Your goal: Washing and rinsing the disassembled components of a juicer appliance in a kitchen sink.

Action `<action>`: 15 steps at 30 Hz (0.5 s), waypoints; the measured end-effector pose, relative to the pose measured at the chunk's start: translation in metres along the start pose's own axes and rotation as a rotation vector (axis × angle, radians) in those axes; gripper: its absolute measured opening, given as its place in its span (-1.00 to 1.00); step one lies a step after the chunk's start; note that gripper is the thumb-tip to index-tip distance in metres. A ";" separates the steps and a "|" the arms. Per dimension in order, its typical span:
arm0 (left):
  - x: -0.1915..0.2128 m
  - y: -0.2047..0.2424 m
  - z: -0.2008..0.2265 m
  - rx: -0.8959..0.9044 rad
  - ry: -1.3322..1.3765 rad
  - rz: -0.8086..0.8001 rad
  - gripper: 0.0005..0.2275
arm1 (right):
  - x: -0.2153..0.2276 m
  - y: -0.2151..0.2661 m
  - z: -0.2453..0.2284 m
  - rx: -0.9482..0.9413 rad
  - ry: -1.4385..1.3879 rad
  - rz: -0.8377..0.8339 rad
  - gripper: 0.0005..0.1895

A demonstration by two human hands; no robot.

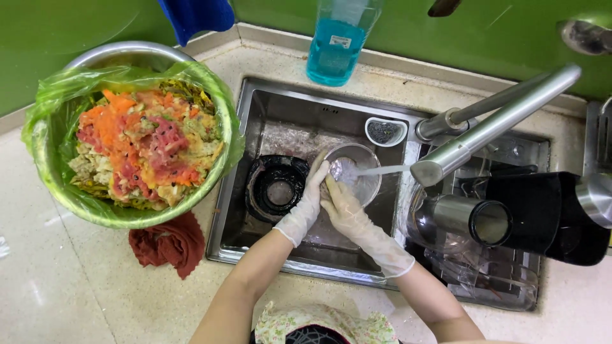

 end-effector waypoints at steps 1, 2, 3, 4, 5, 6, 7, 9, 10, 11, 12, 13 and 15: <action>-0.001 0.002 -0.011 0.010 -0.005 0.000 -0.37 | -0.002 0.000 -0.001 -0.010 -0.005 0.003 -0.29; -0.006 0.002 -0.034 0.164 0.211 -0.103 -0.34 | 0.006 0.000 -0.006 0.042 -0.021 0.129 -0.31; -0.017 0.000 -0.052 0.310 0.429 -0.212 -0.28 | 0.016 -0.002 -0.008 0.101 -0.028 0.256 -0.33; -0.026 0.014 -0.036 0.312 0.425 -0.215 -0.28 | 0.019 0.002 -0.005 0.098 -0.025 0.260 -0.33; -0.027 0.027 -0.004 0.108 0.027 -0.089 -0.33 | 0.023 0.006 -0.001 0.078 0.029 0.270 -0.36; -0.034 0.046 0.030 -0.101 -0.368 0.041 -0.37 | 0.026 0.009 0.002 0.057 0.083 0.281 -0.39; -0.028 0.038 0.030 -0.120 -0.360 0.052 -0.37 | 0.029 0.011 0.001 0.080 0.082 0.276 -0.39; -0.010 0.024 0.025 -0.073 -0.140 -0.001 -0.39 | 0.020 0.013 0.006 -0.001 -0.114 0.186 -0.41; -0.010 0.017 0.015 -0.088 -0.139 0.016 -0.39 | 0.022 0.005 0.002 0.017 -0.124 0.179 -0.41; -0.009 0.005 -0.019 0.192 0.143 -0.034 -0.34 | 0.027 0.002 0.004 -0.059 -0.198 0.231 -0.45; -0.015 -0.002 -0.053 0.466 0.428 -0.089 -0.27 | 0.032 -0.001 0.007 -0.136 -0.273 0.279 -0.49; -0.022 0.012 -0.043 0.452 0.428 -0.086 -0.27 | 0.027 -0.002 0.019 -0.122 -0.277 0.278 -0.49; -0.033 0.040 0.005 0.013 -0.418 0.159 -0.36 | 0.036 0.005 0.048 -0.177 -0.003 0.375 -0.56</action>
Point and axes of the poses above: each hand's wrist, its own y-axis away from the middle knuckle, its own x-axis out of the back of the hand, z = x × y, the point moved 8 cm from there along -y, towards the middle knuckle, and after that the axes turned 15 degrees about x, right-handed, at the moved point
